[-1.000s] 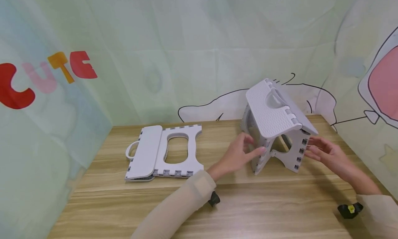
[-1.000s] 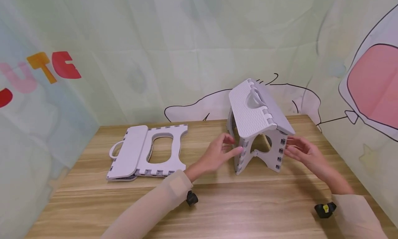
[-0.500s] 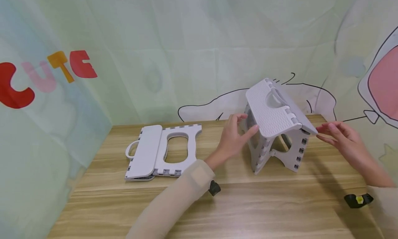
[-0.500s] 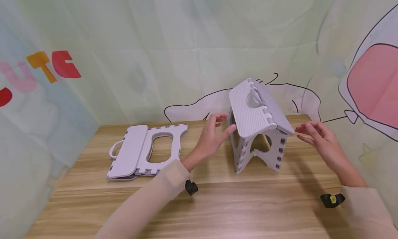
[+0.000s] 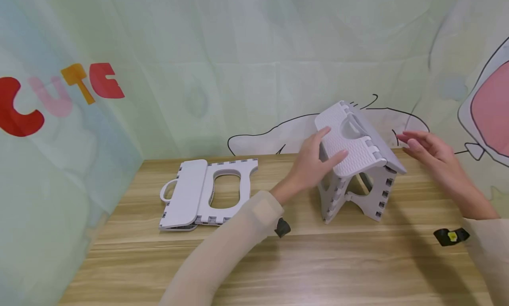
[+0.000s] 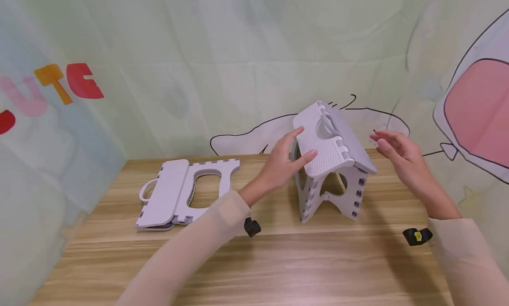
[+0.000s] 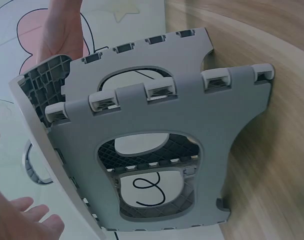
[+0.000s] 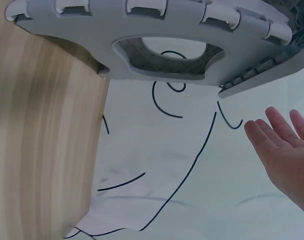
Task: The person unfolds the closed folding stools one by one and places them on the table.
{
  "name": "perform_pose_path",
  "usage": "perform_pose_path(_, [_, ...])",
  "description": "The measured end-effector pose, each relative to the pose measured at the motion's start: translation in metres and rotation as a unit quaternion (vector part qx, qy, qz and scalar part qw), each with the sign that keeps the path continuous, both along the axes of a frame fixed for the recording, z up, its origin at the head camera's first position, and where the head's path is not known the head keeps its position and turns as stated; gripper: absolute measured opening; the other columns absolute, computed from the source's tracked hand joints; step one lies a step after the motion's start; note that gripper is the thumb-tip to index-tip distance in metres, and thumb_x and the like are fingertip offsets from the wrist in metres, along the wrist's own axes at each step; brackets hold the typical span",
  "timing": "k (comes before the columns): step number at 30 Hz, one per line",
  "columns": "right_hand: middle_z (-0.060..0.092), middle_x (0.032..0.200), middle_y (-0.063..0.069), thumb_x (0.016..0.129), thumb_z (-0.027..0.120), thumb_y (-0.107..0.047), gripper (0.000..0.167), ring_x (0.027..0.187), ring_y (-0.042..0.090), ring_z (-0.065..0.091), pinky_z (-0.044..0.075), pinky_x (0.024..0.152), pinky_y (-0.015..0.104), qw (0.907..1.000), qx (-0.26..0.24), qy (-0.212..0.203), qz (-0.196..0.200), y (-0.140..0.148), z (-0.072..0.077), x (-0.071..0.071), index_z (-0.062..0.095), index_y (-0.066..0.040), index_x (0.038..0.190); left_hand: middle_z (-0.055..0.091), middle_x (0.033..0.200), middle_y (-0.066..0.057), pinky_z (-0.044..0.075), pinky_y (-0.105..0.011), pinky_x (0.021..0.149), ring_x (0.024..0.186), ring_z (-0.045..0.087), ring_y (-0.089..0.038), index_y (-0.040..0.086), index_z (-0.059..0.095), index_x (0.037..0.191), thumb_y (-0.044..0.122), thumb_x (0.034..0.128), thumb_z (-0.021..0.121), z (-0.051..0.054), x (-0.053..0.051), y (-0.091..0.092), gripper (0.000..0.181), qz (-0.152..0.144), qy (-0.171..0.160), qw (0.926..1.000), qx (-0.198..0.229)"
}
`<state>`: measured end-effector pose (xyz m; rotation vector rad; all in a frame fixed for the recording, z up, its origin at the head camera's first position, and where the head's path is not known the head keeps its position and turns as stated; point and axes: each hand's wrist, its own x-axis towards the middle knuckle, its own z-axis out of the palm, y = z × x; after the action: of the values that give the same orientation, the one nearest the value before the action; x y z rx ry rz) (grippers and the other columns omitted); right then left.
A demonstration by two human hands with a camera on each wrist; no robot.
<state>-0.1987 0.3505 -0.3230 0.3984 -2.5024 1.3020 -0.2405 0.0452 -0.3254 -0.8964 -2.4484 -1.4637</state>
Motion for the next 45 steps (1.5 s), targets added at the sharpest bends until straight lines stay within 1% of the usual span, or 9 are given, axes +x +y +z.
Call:
perform_pose_path(4, [0.041,0.155,0.008,0.108,0.044,-0.025,0.049,0.132,0.004,0.045,0.036,0.095,0.005,0.9991,0.042,-0.008,0.010,-0.013,0.009,-0.009,0.036,-0.017,0.155,0.029,0.161,-0.007,0.028,-0.037,0.116,0.145,0.029,-0.018,0.006,0.026,0.157,0.052,0.0968,0.058,0.008,-0.004,0.010,0.082,0.003,0.002,0.9996,-0.028])
perform_pose_path(8, [0.029,0.161,0.012,0.109,0.041,-0.026,0.051,0.146,0.031,0.029,0.028,0.117,0.041,0.9976,0.056,-0.022,0.035,-0.028,0.017,-0.018,0.029,-0.017,0.158,0.020,0.164,-0.003,0.023,-0.037,0.118,0.148,0.021,-0.017,0.007,0.022,0.159,0.058,0.0960,0.055,0.012,-0.008,0.019,0.087,0.023,-0.015,0.9979,-0.058])
perform_pose_path(11, [0.022,0.163,0.014,0.109,0.038,-0.026,0.053,0.147,0.042,0.018,0.017,0.111,0.071,0.9956,0.061,-0.038,0.060,-0.036,0.022,-0.024,0.025,-0.015,0.159,0.017,0.165,-0.003,0.022,-0.036,0.118,0.149,0.019,-0.016,0.008,0.019,0.159,0.062,0.0946,0.054,0.013,-0.012,0.025,0.091,0.033,-0.029,0.9964,-0.073])
perform_pose_path(17, [0.017,0.162,0.022,0.110,0.031,-0.029,0.054,0.140,0.051,0.024,0.024,0.102,0.076,0.9910,0.083,-0.062,0.084,-0.044,0.024,-0.033,0.017,-0.014,0.161,0.014,0.166,-0.006,0.019,-0.033,0.119,0.149,0.015,-0.015,0.007,0.017,0.159,0.065,0.0942,0.051,0.011,-0.018,0.033,0.093,0.032,-0.028,0.9942,-0.099])
perform_pose_path(24, [0.013,0.164,0.020,0.110,0.029,-0.028,0.055,0.138,0.047,0.028,0.030,0.100,0.071,0.9888,0.081,-0.069,0.105,-0.047,0.023,-0.038,0.012,-0.014,0.161,0.008,0.166,-0.008,0.013,-0.039,0.121,0.151,0.006,-0.019,0.007,0.013,0.160,0.067,0.0955,0.045,0.009,-0.023,0.037,0.094,0.029,-0.005,0.9880,-0.152])
perform_pose_path(32, [0.005,0.166,0.015,0.111,0.025,-0.026,0.054,0.144,0.044,0.017,0.020,0.107,0.072,0.9838,0.053,-0.070,0.156,-0.049,0.020,-0.043,0.008,-0.014,0.161,0.004,0.166,-0.011,0.010,-0.037,0.121,0.152,0.003,-0.022,0.005,0.008,0.160,0.074,0.0949,0.034,0.007,-0.025,0.045,0.098,0.056,0.003,0.9785,-0.198])
perform_pose_path(35, [0.004,0.166,0.015,0.111,0.023,-0.026,0.053,0.139,0.031,0.026,0.030,0.110,0.048,0.9816,0.054,-0.068,0.170,-0.049,0.018,-0.044,0.007,-0.015,0.161,0.003,0.166,-0.012,0.008,-0.035,0.121,0.152,0.003,-0.022,0.004,0.006,0.160,0.075,0.0950,0.029,0.005,-0.025,0.048,0.098,0.069,0.009,0.9738,-0.217])
perform_pose_path(39, [0.004,0.166,0.015,0.111,0.022,-0.025,0.053,0.130,0.009,0.031,0.033,0.095,0.017,0.9800,0.054,-0.061,0.181,-0.047,0.017,-0.044,0.006,-0.015,0.161,0.003,0.166,-0.013,0.008,-0.035,0.121,0.152,0.003,-0.022,0.004,0.006,0.160,0.075,0.0953,0.027,0.005,-0.023,0.050,0.098,0.077,0.015,0.9709,-0.226])
perform_pose_path(45, [0.002,0.165,0.017,0.112,0.020,-0.022,0.051,0.127,0.002,0.031,0.032,0.091,0.012,0.9789,0.046,-0.048,0.193,-0.045,0.015,-0.044,0.005,-0.014,0.160,0.004,0.166,-0.013,0.008,-0.034,0.121,0.152,0.004,-0.020,0.005,0.005,0.160,0.075,0.0954,0.023,0.006,-0.023,0.051,0.097,0.085,0.022,0.9654,-0.245])
